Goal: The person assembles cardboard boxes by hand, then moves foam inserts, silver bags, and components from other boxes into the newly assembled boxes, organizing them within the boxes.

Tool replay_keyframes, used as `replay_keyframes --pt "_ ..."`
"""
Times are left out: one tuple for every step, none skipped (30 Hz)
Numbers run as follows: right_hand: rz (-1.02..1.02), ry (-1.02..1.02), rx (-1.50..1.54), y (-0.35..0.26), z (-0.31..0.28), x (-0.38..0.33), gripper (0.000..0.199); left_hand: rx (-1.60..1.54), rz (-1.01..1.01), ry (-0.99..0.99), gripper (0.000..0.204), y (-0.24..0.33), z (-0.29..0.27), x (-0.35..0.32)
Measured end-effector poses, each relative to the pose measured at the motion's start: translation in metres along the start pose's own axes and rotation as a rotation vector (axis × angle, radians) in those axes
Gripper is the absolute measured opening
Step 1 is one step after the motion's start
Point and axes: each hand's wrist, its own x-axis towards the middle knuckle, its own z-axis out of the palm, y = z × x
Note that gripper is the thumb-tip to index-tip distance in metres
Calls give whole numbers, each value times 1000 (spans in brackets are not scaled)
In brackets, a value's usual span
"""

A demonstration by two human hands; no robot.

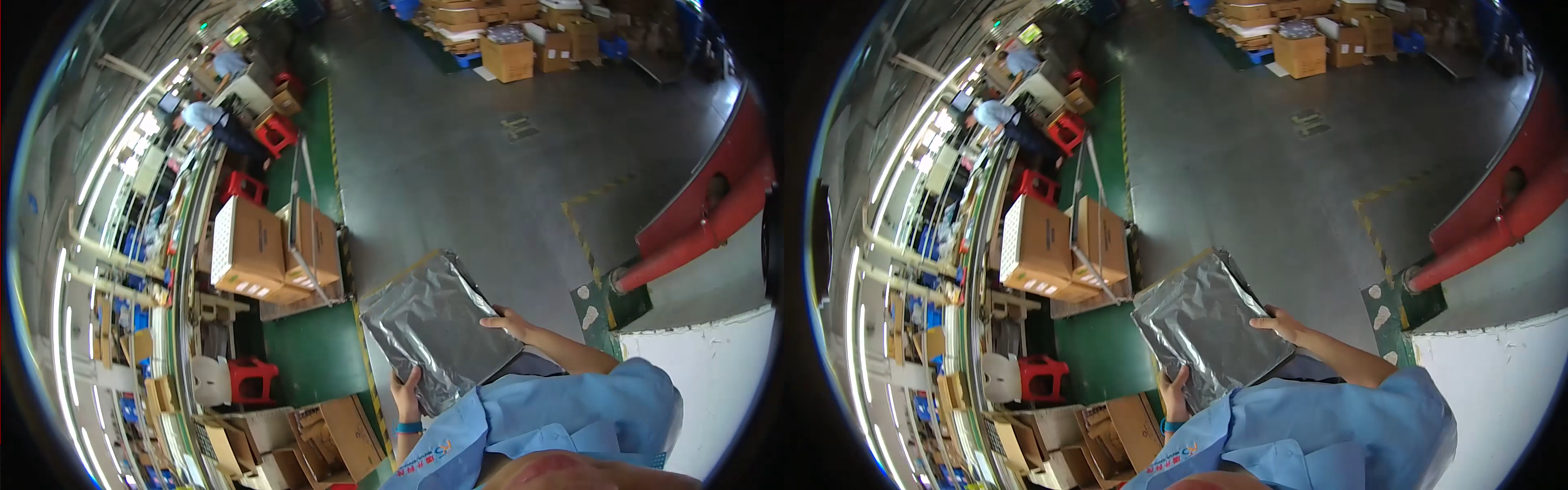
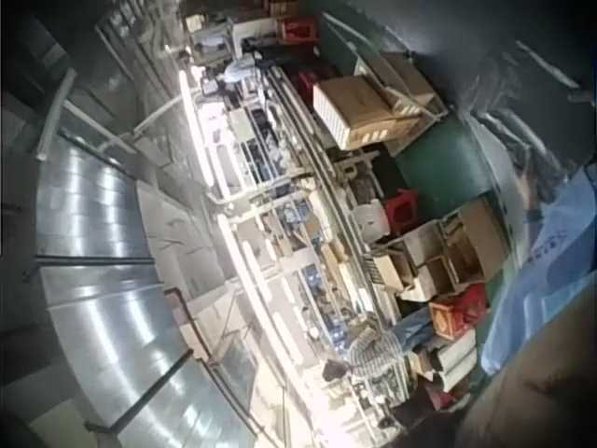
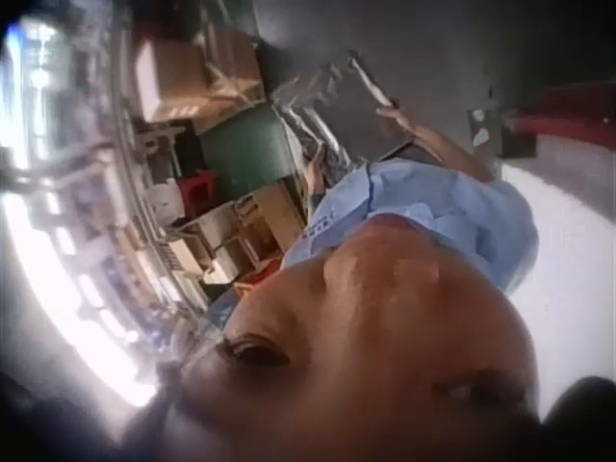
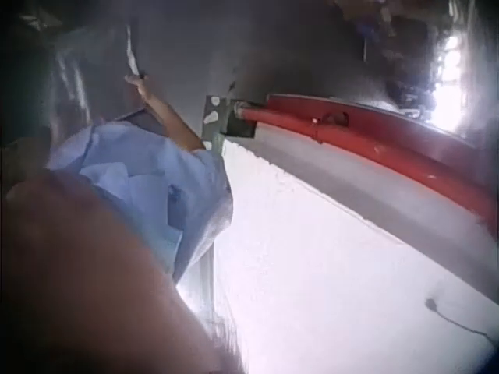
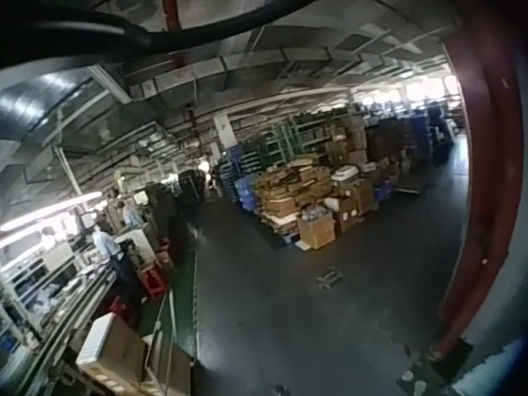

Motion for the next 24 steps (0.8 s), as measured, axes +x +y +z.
replay_keyframes --pt "47 16 114 -5 -11 4 71 63 -59 -20 35 6 13 21" --pt "86 27 229 -14 -24 15 77 41 -39 -52 31 10 31 43" --pt "77 41 236 -23 -38 28 77 46 -36 -69 31 8 43 67" --pt "60 38 167 -33 -53 41 78 -3 -82 -109 31 3 53 94" --pt "43 39 104 -40 -67 54 79 -45 -130 -151 31 8 68 114" --pt "44 79 99 -50 -78 68 75 -72 -175 -169 30 12 84 133" --pt "35 93 105 -61 -92 83 75 -63 -190 -175 30 18 101 151" --pt "54 149 94 -74 -105 98 72 -67 -222 -194 30 16 114 174" --pt "71 202 81 -85 -117 115 69 -74 -250 -209 30 19 129 198" --pt "69 248 67 -94 -130 133 64 -87 -273 -245 31 23 145 221" --pt "53 267 69 -107 -148 152 64 -120 -261 -290 31 31 166 248" --pt "99 289 79 -122 -162 165 64 -114 -251 -327 31 39 186 272" --pt "145 311 90 -138 -172 181 64 -108 -241 -365 31 50 204 297" --pt "134 330 92 -161 -178 190 64 -108 -237 -387 31 61 220 325" --pt "161 372 147 -183 -182 192 64 -91 -263 -438 31 70 236 349" --pt "189 414 205 -200 -187 201 64 -72 -289 -488 32 78 252 374" --pt "175 435 208 -207 -200 213 64 -49 -309 -547 32 88 275 400" --pt "182 505 325 -205 -209 223 63 55 -285 -562 33 108 298 418" --pt "189 572 445 -206 -219 234 63 65 -287 -578 33 117 320 440" --pt "189 585 464 -214 -223 240 63 56 -327 -615 34 123 339 456" --pt "201 671 558 -225 -225 244 62 48 -365 -644 35 127 353 473" --pt "215 754 651 -231 -229 253 61 74 -414 -652 37 124 366 493" --pt "213 753 670 -228 -241 267 61 101 -449 -645 39 128 382 509" --pt "175 754 679 -226 -254 278 59 113 -476 -655 40 125 398 528"
